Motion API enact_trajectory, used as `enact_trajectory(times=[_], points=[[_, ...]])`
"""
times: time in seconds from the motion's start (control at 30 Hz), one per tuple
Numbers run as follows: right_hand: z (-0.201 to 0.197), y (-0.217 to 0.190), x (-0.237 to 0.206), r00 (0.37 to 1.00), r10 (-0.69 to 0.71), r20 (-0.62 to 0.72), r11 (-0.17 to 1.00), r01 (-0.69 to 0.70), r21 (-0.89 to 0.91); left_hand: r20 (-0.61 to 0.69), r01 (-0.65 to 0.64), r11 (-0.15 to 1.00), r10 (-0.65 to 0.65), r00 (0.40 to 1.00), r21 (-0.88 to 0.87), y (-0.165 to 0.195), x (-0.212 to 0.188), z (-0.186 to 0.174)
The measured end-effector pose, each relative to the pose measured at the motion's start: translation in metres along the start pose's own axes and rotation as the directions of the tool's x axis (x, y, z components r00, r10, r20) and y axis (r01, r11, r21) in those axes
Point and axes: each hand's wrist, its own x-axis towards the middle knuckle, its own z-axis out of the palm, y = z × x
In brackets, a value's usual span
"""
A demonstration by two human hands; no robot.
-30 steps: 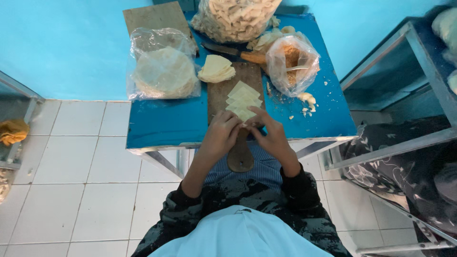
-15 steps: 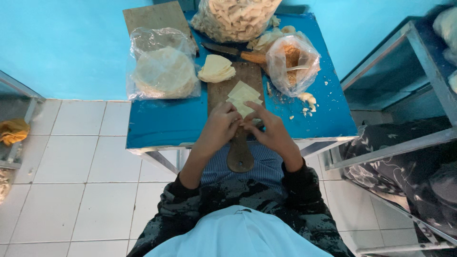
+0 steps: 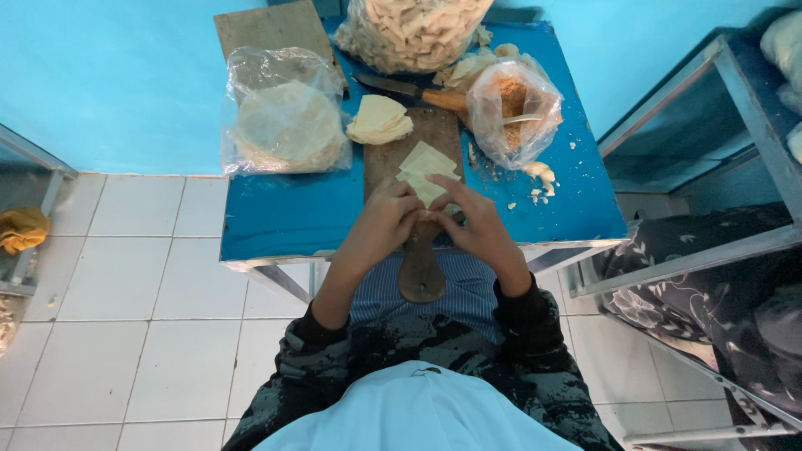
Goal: The person sits at a blue table and folds thin square dough sheets by hand into triangular pieces, stacking the folded pieces on a wooden paddle board. They occasionally reach into a plastic bag of brown powder beside the board and continue folding more sheets from a pile.
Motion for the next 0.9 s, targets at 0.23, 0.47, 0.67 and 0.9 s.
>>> enact_trajectory(times=[0.23,0.47,0.67,0.9], points=[[-0.001,0.008,0.011,0.985,0.159,0.072,0.983,-0.165,0.084,0.005,0.023,0.99,-0.024,1.0,0.139,-0.008,0.004,0.007],[-0.008,0.002,-0.001,0.994,0.09,0.062,0.99,-0.096,0.101,0.028,0.111,0.979,-0.117,0.993,0.172,-0.013,0.003,0.012],[0.003,0.004,-0.014,0.992,0.061,-0.106,0.998,-0.061,0.001,0.028,0.161,0.977,-0.166,0.986,0.138,-0.016,0.003,0.015],[0.024,-0.009,-0.025,0.94,0.21,-0.269,0.975,-0.223,-0.016,-0.017,0.173,0.977,-0.172,0.985,0.128,-0.014,-0.001,0.018]])
